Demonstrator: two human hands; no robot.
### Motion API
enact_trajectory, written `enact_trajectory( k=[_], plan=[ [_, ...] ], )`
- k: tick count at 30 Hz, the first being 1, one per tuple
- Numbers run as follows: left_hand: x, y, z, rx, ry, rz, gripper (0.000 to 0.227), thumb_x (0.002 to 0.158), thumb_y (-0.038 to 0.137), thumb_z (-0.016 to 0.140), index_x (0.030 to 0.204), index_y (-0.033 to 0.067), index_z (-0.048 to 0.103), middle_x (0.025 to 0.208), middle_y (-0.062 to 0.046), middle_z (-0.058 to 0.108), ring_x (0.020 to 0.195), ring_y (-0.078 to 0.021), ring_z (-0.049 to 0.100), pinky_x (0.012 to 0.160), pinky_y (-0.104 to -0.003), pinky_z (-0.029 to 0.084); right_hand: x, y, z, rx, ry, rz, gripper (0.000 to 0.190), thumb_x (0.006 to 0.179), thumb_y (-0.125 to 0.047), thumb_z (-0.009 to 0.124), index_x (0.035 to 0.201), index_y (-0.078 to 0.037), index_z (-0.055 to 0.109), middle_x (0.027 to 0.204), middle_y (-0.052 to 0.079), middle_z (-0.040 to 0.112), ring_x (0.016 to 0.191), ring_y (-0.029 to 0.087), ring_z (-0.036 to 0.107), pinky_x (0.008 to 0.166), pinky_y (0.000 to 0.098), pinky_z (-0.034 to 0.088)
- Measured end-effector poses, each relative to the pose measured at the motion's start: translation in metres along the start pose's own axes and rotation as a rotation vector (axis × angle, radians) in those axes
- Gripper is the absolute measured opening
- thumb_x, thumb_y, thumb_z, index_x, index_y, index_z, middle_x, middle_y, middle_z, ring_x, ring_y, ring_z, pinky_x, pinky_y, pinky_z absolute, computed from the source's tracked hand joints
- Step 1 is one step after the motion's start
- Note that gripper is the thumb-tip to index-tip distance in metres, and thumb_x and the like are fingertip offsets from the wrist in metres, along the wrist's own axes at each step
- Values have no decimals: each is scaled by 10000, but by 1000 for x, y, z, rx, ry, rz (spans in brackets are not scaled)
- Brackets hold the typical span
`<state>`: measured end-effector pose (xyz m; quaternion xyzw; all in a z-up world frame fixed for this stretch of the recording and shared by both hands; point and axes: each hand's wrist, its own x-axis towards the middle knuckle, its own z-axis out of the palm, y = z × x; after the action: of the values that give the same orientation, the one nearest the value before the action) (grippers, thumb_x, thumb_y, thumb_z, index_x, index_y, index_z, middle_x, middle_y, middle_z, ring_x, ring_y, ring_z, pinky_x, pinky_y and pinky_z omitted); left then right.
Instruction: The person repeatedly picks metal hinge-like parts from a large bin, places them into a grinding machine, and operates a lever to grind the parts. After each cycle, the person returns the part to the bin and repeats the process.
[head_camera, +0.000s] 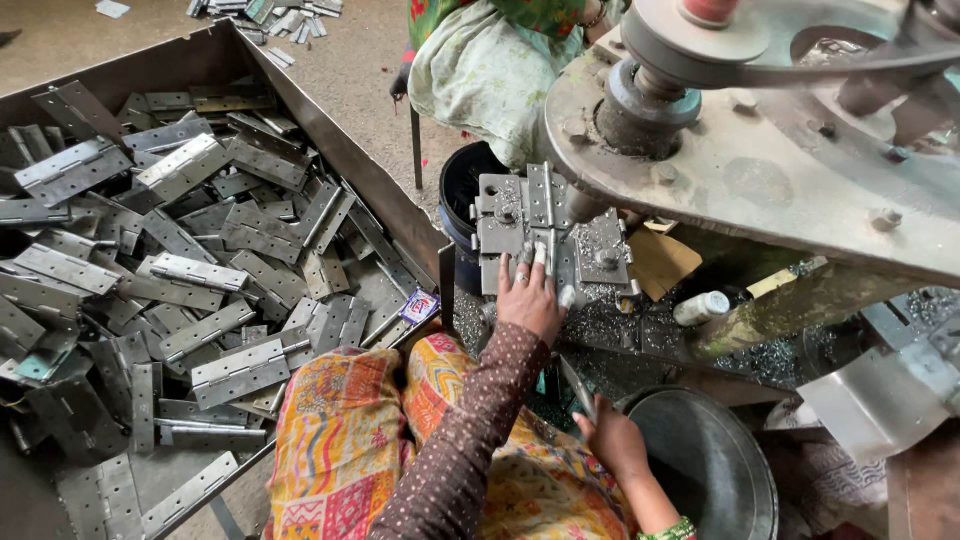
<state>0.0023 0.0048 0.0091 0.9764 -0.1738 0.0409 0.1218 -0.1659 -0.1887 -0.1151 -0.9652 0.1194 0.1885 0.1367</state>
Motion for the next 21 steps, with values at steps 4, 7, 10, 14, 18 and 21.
enact_trajectory(
  k=[4, 7, 10, 14, 18, 21],
  plan=[
    [-13, 0, 2, 67, 68, 68, 412, 948, 296, 567, 1254, 29, 639, 1477, -171, 506, 1411, -327, 431, 1245, -621, 75, 20, 3, -33, 65, 33, -199, 595, 874, -401, 710, 1254, -5, 478, 881, 264, 717, 828, 442, 727, 686, 508, 591],
    [-12, -4, 13, 88, 37, 67, 310, 970, 204, 538, 1198, 36, 664, 1490, -173, 510, 1369, -318, 476, 1264, -618, 70, 30, 1, -60, -58, -73, -131, 557, 902, -407, 680, 1261, -32, 479, 885, 232, 735, 831, 404, 750, 719, 487, 602],
    [13, -7, 21, 115, 108, 55, 365, 909, 188, 537, 1202, 13, 666, 1395, -176, 549, 1334, -321, 493, 1230, -600, 76, 27, 0, -64, -61, -41, -156, 501, 924, -453, 677, 1167, -34, 550, 868, 233, 737, 832, 412, 732, 724, 499, 584],
    [25, -8, 20, 67, 96, 45, 290, 941, 164, 523, 1112, 12, 700, 1386, -179, 558, 1345, -330, 490, 1241, -616, 78, 1, -1, -21, 91, 69, -76, 426, 917, -395, 644, 1164, -56, 574, 835, 215, 738, 786, 397, 746, 691, 508, 581],
    [6, -9, 17, 41, 111, 58, 277, 948, 166, 542, 1090, -6, 708, 1408, -191, 557, 1366, -334, 487, 1260, -622, 97, 4, 6, 9, 129, 123, -36, 512, 916, -430, 654, 1247, -50, 563, 810, 236, 724, 764, 410, 737, 691, 512, 569],
    [1, -7, 18, 75, 98, 76, 250, 939, 149, 551, 1060, 17, 725, 1448, -195, 542, 1359, -340, 496, 1258, -621, 93, 17, 10, -9, 287, 100, -259, 491, 829, -430, 759, 1056, -23, 604, 816, 228, 730, 771, 429, 710, 666, 510, 569]
  ],
)
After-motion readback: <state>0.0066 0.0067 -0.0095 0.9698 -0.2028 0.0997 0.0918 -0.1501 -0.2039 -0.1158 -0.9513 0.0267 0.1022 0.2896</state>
